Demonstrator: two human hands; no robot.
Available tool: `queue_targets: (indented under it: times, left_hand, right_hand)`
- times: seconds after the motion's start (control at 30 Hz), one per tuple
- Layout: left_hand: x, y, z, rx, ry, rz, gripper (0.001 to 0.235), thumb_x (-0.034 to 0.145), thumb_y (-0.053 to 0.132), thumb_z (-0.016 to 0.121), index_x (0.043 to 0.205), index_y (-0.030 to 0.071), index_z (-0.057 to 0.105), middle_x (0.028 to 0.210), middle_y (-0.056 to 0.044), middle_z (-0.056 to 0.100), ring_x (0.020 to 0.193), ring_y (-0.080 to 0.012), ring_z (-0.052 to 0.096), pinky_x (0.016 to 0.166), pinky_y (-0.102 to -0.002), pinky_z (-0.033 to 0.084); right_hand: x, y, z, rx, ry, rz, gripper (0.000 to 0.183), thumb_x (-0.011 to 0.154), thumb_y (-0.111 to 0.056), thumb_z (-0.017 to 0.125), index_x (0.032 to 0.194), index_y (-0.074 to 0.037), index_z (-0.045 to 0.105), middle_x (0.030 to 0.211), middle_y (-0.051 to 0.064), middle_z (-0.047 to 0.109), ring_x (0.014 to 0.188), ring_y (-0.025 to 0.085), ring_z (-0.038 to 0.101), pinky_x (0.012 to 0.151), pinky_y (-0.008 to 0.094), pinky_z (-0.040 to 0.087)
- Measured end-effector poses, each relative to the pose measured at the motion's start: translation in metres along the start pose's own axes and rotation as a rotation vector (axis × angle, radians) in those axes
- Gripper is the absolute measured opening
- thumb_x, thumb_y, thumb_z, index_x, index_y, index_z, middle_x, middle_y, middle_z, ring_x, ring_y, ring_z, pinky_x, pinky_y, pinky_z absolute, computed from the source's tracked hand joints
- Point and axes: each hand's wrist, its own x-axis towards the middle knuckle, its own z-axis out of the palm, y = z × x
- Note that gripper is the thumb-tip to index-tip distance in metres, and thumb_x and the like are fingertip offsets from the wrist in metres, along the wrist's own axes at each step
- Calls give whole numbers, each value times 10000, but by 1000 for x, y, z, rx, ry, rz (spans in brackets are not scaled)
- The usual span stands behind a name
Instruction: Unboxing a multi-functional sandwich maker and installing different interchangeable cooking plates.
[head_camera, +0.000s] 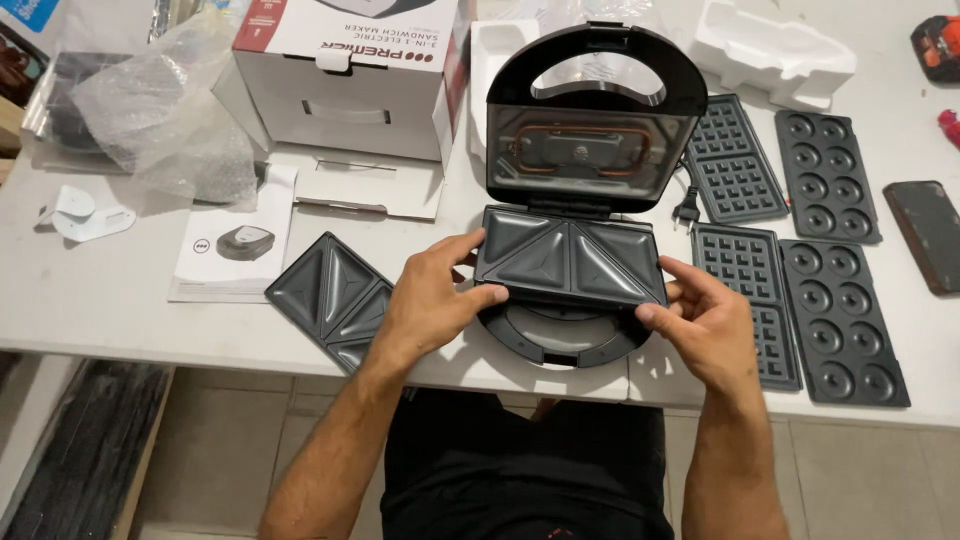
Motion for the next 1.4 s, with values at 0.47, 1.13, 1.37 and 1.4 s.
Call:
queue_targets:
  times: [0.47, 1.13, 1.37, 1.4]
  left_hand:
    - [0, -4, 1, 203, 21, 20, 734, 673, 286, 941, 1293, -2, 674, 1033, -140, 727, 866, -270, 716, 743, -399, 568]
    - [1, 2, 3, 234, -97, -120, 855, 720, 287, 892, 1454, 32, 535, 1159, -151, 667, 1009, -283, 693, 865, -446, 551]
    - [9, 3, 2, 150, -263, -303, 677, 932, 293, 687, 1510, 24, 461, 1094, -220, 752, 999, -343, 746, 809, -452, 569]
    - [9, 4, 8, 151, -266, -296, 677, 932, 293, 687, 1510, 24, 461, 1094, -220, 752, 999, -343, 746, 809, -452, 569]
  right_hand:
    - [1, -36, 15, -125, 52, 41, 663, 704, 0, 910, 1309, 63, 646, 762, 136, 628, 542, 118, 551, 470, 252, 482]
    - [-3, -25, 17, -141, 68, 129, 727, 737, -117, 886, 1381, 35, 585, 998, 199, 568, 706, 215, 563, 502, 345, 530]
    - [4, -26, 19, -243, 21, 255, 529, 949, -199, 708, 1412, 23, 580, 946, 228, 688, 689, 253, 617, 459, 363, 521]
    - [9, -12, 18, -243, 28, 252, 529, 949, -199, 708, 1412, 23, 580, 946, 228, 688, 689, 253, 617, 459, 363, 521]
